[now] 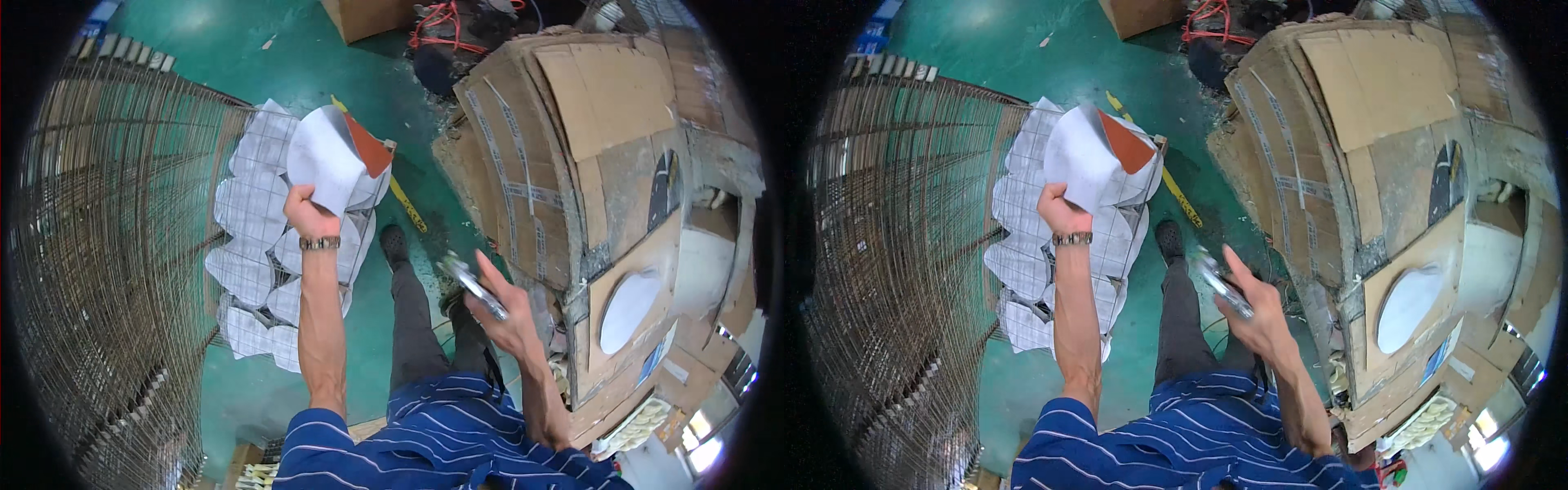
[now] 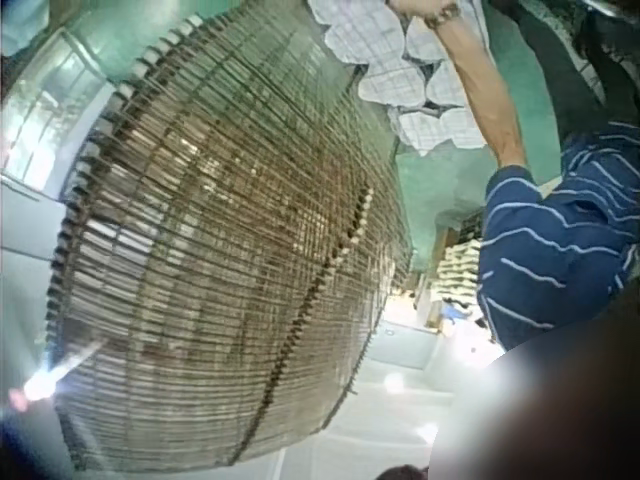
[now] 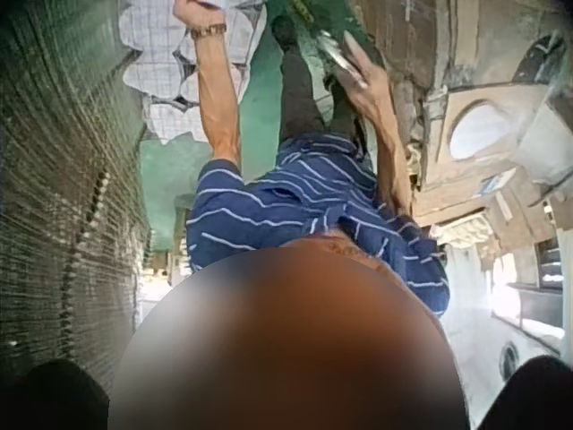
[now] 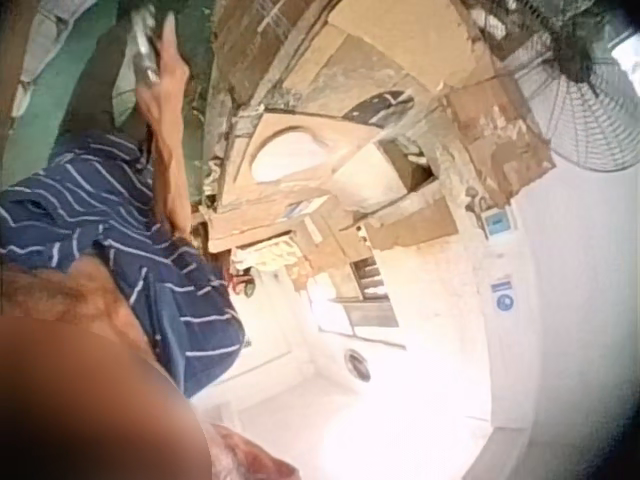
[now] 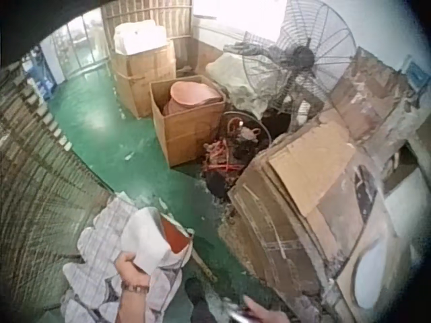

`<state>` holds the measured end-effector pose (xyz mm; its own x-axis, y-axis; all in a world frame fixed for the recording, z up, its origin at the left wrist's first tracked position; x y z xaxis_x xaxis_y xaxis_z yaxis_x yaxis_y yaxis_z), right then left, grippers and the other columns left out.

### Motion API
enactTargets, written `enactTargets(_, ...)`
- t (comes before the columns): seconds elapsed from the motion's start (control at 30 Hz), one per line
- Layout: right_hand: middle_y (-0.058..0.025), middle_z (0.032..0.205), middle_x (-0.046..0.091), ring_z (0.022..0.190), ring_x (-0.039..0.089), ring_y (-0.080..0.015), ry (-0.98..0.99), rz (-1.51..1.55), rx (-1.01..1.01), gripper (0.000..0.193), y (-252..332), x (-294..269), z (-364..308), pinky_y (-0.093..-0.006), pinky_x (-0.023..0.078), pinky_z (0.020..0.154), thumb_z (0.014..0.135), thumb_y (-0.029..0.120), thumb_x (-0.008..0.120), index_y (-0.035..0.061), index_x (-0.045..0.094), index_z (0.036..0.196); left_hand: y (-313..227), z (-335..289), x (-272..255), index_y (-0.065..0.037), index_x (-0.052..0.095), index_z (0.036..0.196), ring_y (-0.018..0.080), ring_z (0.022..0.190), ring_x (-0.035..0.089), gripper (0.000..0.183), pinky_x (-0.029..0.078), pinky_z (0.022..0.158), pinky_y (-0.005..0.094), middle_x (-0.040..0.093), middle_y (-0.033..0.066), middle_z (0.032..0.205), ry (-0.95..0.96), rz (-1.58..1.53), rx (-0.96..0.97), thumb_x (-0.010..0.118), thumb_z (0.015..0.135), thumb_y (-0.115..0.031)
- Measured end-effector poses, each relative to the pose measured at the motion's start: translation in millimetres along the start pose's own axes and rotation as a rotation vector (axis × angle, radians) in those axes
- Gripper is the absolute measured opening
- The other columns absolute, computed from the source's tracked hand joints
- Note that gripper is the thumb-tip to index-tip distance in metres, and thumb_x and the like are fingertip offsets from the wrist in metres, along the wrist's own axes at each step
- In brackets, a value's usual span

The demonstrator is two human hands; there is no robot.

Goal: Picking up white foam inserts from a rack, placing them on a template, spraying them with an industrial spray gun, and returning them to the storage rack.

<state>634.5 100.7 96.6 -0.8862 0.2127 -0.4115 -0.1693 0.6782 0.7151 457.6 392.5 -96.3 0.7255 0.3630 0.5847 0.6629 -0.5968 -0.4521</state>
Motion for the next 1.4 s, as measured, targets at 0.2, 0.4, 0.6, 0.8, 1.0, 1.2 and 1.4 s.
enactTargets(0.2, -0.0248, 0.119, 0.068, 0.106, 0.065, -0.0457, 0.164, -0.303, -0.290, 0.104, 20, 52, 36, -0.0493, 0.052, 0.087, 0.067, -0.007, 0.068, 0.0081, 0.022, 0.160, -7, -93, 4, 0.007, 0.059, 0.123, 0.0322, 0.118, 0.060, 0.051, 0.046, 0.108, 0.0472, 0.063, 0.0128, 0.124, -0.016, 0.077, 0.008, 0.052, 0.074, -0.004)
enactTargets(0.4, -0.0235, 0.117, 0.067, 0.105, 0.065, -0.0448, 0.163, -0.359, -0.418, 0.102, 6, 53, 3, -0.0506, 0.052, 0.085, 0.064, -0.007, 0.068, 0.0053, 0.028, 0.158, 4, -201, -7, 0.004, 0.057, 0.131, 0.0350, 0.120, 0.061, 0.058, 0.046, 0.109, 0.0507, 0.063, 0.0148, 0.128, 0.020, 0.120, 0.024, 0.054, 0.074, -0.007)
enactTargets(0.6, -0.0231, 0.113, 0.067, 0.103, 0.065, -0.0442, 0.080, -0.294, -0.491, 0.095, -12, 10, -54, -0.0507, 0.052, 0.084, 0.067, -0.007, 0.068, 0.0073, 0.035, 0.155, 23, -277, -28, 0.003, 0.054, 0.134, 0.0344, 0.123, 0.059, 0.060, 0.044, 0.110, 0.0511, 0.061, 0.0137, 0.133, 0.038, 0.177, 0.040, 0.052, 0.075, -0.008)
enactTargets(0.8, -0.0237, 0.124, 0.066, 0.113, 0.063, -0.0443, -0.003, -0.127, -0.461, 0.071, -28, -35, -84, -0.0457, 0.051, 0.091, 0.083, 0.003, 0.072, 0.0088, 0.046, 0.150, 41, -346, -26, 0.006, 0.052, 0.136, 0.0344, 0.125, 0.058, 0.063, 0.044, 0.110, 0.0505, 0.060, 0.0150, 0.134, 0.109, 0.221, 0.022, 0.049, 0.074, -0.006)
enactTargets(1.0, -0.0235, 0.124, 0.067, 0.112, 0.065, -0.0409, 0.219, -0.124, -0.539, 0.070, -40, -43, -116, -0.0433, 0.050, 0.091, 0.083, 0.000, 0.070, 0.0101, 0.048, 0.150, 40, -373, -25, 0.005, 0.055, 0.130, 0.0334, 0.119, 0.061, 0.058, 0.047, 0.107, 0.0501, 0.063, 0.0140, 0.127, 0.114, 0.312, 0.030, 0.050, 0.073, -0.006)
enactTargets(1.2, -0.0231, 0.115, 0.070, 0.103, 0.066, -0.0419, 0.331, -0.112, -0.597, 0.076, -55, -46, -159, -0.0458, 0.050, 0.086, 0.080, -0.001, 0.068, 0.0099, 0.047, 0.151, 37, -400, -28, 0.004, 0.056, 0.131, 0.0324, 0.116, 0.063, 0.059, 0.049, 0.105, 0.0492, 0.065, 0.0124, 0.125, 0.102, 0.400, 0.067, 0.051, 0.073, -0.007)
enactTargets(1.4, -0.0217, 0.114, 0.071, 0.101, 0.067, -0.0419, 0.540, -0.084, -0.575, 0.089, -77, -44, -193, -0.0470, 0.050, 0.088, 0.082, 0.004, 0.070, 0.0126, 0.028, 0.160, 46, -427, -10, 0.004, 0.059, 0.117, 0.0309, 0.111, 0.064, 0.044, 0.051, 0.102, 0.0472, 0.066, 0.0123, 0.118, 0.161, 0.482, 0.041, 0.050, 0.075, -0.006)
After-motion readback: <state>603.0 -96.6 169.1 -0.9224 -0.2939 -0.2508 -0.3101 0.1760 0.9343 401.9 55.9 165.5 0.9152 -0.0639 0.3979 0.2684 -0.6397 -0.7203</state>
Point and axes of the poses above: each hand's wrist, its own z-axis towards the middle knuckle, its own x-axis out of the palm, y = z × x, the point moved 10 cm from there along z, towards the middle knuckle
